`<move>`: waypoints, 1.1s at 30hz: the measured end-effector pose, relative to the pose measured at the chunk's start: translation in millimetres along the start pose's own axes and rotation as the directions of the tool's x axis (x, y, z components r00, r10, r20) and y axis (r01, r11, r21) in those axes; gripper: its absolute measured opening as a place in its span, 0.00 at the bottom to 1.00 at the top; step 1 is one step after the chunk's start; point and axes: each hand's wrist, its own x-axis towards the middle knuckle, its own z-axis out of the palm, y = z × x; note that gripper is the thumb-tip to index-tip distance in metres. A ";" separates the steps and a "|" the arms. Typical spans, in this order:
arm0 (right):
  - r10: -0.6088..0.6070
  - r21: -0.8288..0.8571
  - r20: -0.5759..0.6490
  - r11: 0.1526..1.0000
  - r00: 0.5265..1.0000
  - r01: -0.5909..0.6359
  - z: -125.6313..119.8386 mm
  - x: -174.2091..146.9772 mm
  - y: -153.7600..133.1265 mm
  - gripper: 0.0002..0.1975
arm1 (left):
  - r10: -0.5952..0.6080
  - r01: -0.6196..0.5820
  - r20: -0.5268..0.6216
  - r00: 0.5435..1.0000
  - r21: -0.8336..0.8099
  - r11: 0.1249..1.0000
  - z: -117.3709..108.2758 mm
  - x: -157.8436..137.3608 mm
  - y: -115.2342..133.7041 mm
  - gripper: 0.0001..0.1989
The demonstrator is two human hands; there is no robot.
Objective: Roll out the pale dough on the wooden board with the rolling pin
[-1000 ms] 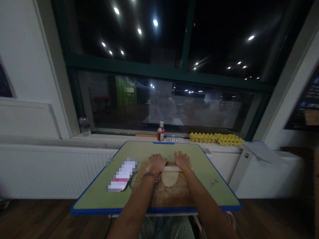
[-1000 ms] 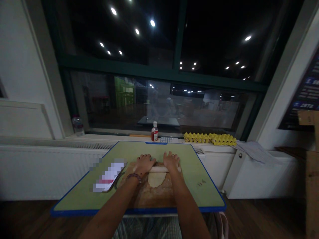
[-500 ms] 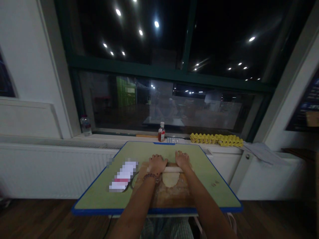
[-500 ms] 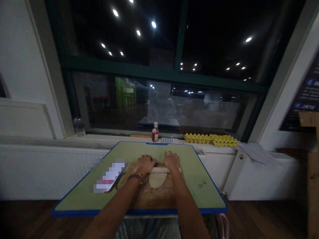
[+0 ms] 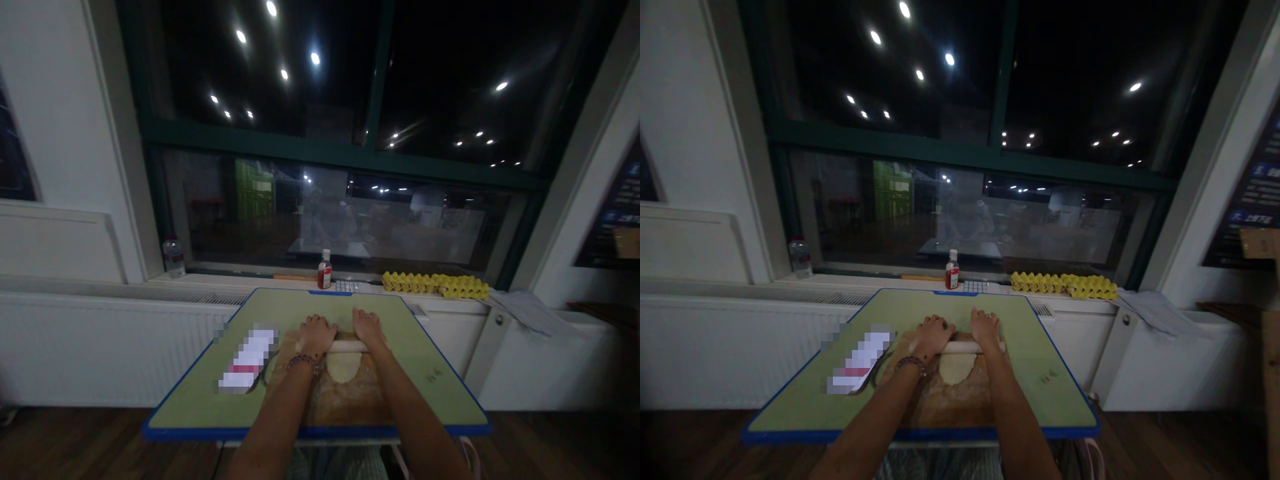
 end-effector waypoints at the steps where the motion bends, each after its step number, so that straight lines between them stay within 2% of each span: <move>1: 0.001 -0.011 -0.007 1.000 1.000 -0.001 0.6 0.2 -0.3 0.25 | 0.000 0.000 -0.003 1.000 0.001 1.000 -0.3 -0.2 0.2 0.21; 4: -0.003 -0.072 -0.039 0.997 0.999 0.000 3.7 1.7 -0.9 0.26 | -0.008 0.008 -0.010 1.000 0.004 1.000 0.9 0.4 -0.2 0.21; 9: -0.078 -0.127 -0.056 0.989 0.995 0.070 11.8 6.6 1.0 0.26 | -0.014 0.014 0.001 1.000 -0.007 1.000 4.0 2.4 -2.0 0.21; 14: -0.073 -0.139 -0.072 0.988 0.995 0.063 17.1 8.9 2.9 0.26 | -0.024 0.025 0.006 1.000 -0.023 0.999 0.1 -1.2 -0.6 0.20; 33: -0.066 -0.138 -0.023 0.989 0.998 0.062 5.0 2.6 0.7 0.26 | -0.018 0.018 -0.009 1.000 -0.012 1.000 5.8 3.5 -1.6 0.23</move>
